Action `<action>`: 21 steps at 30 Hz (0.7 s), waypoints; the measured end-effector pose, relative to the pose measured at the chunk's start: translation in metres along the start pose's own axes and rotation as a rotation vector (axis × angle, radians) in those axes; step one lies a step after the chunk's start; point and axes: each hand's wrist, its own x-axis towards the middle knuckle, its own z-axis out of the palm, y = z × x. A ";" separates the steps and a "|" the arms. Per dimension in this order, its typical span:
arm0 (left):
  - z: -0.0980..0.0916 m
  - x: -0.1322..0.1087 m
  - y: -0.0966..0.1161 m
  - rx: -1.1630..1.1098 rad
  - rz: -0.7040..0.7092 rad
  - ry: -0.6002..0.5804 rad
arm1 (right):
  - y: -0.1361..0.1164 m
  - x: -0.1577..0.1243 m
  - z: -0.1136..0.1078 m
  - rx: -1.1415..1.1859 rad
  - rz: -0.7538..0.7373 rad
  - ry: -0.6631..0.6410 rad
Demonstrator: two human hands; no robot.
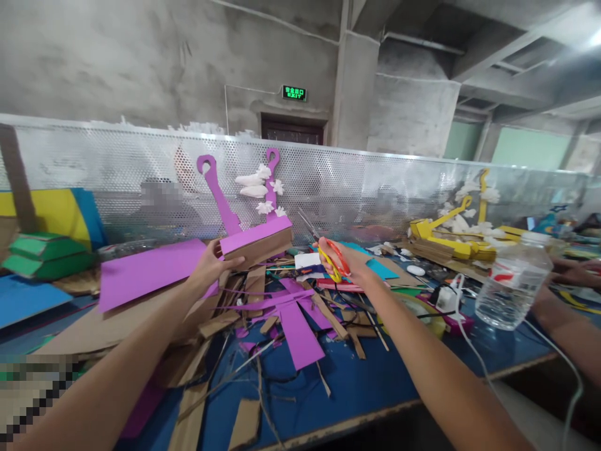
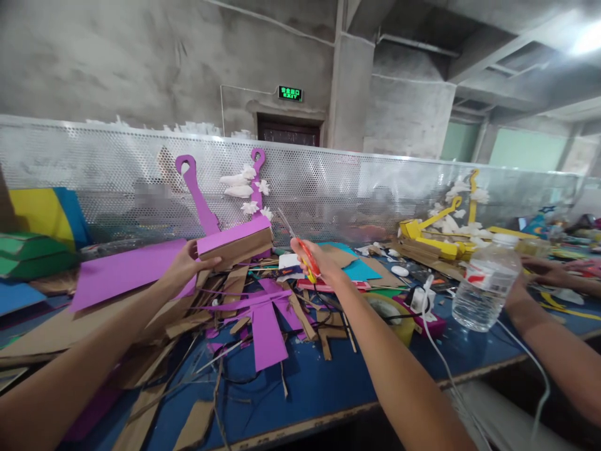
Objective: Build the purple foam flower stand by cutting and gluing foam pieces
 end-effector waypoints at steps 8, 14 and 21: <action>0.002 0.001 0.000 -0.002 0.004 0.003 | -0.002 -0.004 0.004 -0.071 0.044 -0.072; 0.002 0.001 -0.001 0.010 -0.007 0.027 | -0.008 -0.007 0.009 -0.157 0.095 -0.095; 0.004 0.003 -0.002 0.020 0.008 0.017 | -0.007 -0.007 0.009 -0.246 0.060 -0.121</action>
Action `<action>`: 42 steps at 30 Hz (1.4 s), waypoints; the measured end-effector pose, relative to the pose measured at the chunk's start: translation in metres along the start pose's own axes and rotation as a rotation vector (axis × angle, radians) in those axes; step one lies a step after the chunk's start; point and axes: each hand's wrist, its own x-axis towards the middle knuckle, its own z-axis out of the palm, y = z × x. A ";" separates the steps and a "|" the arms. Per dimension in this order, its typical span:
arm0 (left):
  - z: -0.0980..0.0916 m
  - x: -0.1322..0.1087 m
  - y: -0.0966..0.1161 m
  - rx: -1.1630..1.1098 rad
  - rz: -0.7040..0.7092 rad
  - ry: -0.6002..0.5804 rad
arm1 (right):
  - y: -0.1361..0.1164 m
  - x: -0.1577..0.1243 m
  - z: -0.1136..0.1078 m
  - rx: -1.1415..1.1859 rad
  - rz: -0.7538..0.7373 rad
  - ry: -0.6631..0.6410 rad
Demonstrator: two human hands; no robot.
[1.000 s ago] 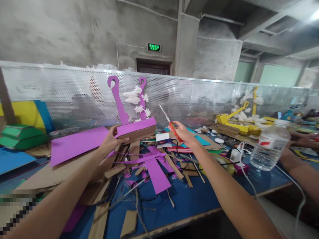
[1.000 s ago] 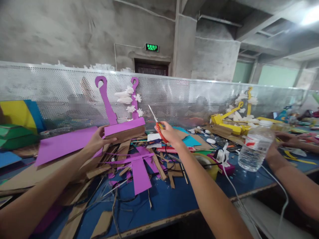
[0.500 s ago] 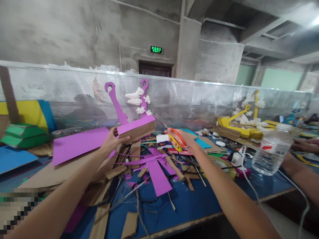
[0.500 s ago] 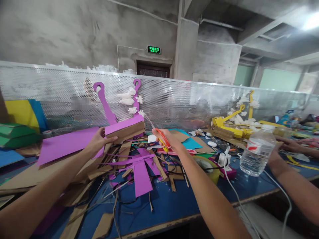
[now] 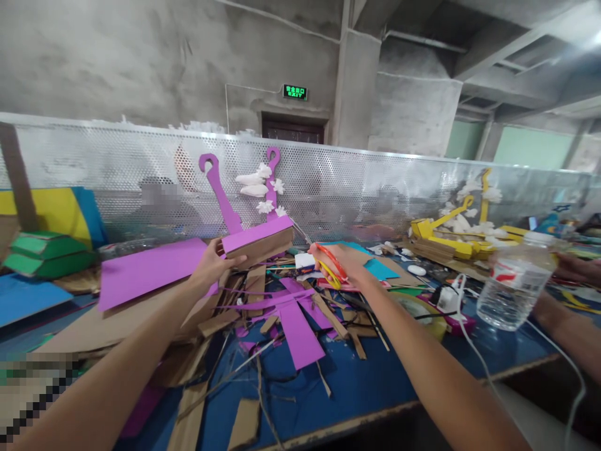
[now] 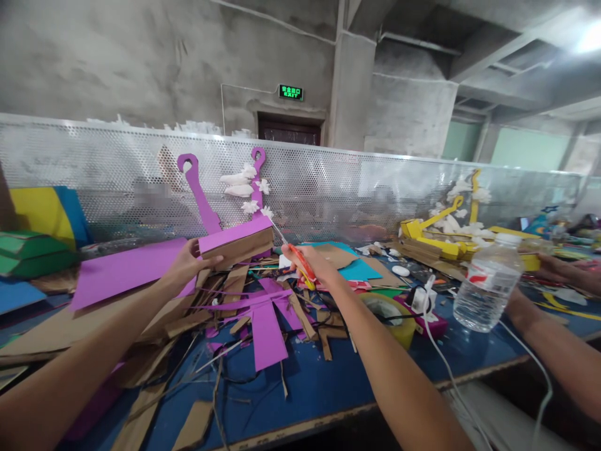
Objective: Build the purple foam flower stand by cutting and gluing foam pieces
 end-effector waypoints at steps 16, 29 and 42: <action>0.002 -0.002 0.004 0.034 0.006 -0.001 | -0.002 0.001 0.006 -0.042 0.022 0.052; 0.004 -0.001 0.003 -0.002 0.035 0.016 | 0.013 0.013 0.006 0.022 0.018 0.062; 0.002 -0.002 0.003 0.013 0.030 0.003 | 0.019 0.016 0.011 0.071 0.014 0.057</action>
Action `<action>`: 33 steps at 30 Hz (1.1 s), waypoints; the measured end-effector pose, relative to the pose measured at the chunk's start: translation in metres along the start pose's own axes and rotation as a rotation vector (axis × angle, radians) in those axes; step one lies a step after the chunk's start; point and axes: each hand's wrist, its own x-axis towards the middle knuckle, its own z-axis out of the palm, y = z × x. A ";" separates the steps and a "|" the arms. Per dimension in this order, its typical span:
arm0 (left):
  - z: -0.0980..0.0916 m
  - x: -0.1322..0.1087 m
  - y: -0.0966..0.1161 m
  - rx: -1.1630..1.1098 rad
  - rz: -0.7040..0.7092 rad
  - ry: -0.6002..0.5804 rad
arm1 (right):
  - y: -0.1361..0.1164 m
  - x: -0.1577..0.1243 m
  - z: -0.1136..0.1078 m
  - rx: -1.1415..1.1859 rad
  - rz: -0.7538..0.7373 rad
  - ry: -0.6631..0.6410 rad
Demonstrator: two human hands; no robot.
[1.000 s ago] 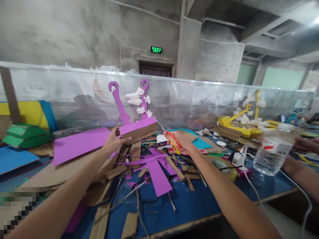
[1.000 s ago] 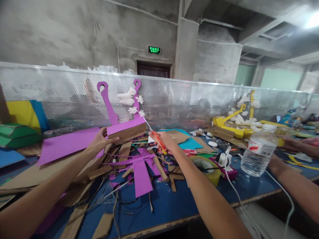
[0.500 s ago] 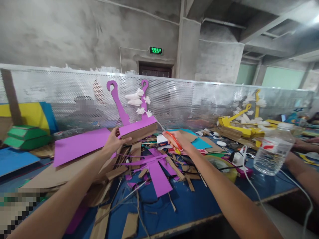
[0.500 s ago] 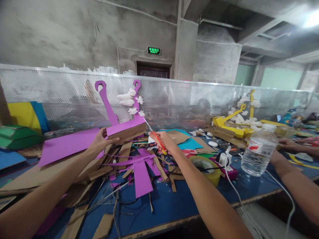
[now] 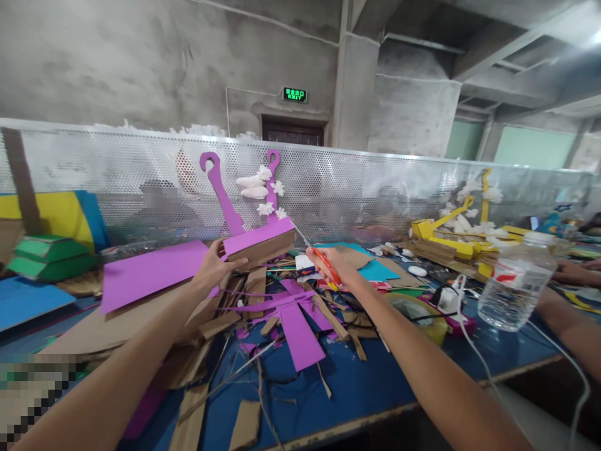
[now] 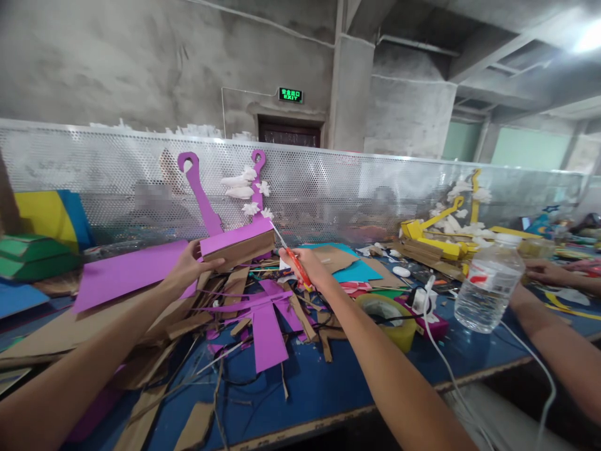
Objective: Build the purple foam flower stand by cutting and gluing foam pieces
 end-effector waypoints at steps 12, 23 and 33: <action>-0.002 -0.003 0.005 0.004 -0.012 -0.017 | -0.006 -0.008 0.007 -0.034 0.009 -0.045; 0.000 -0.001 0.002 0.032 0.020 -0.047 | -0.002 -0.003 0.006 -0.028 0.018 -0.010; 0.001 0.000 0.001 0.036 0.044 -0.035 | 0.005 0.003 0.005 -0.084 -0.050 0.064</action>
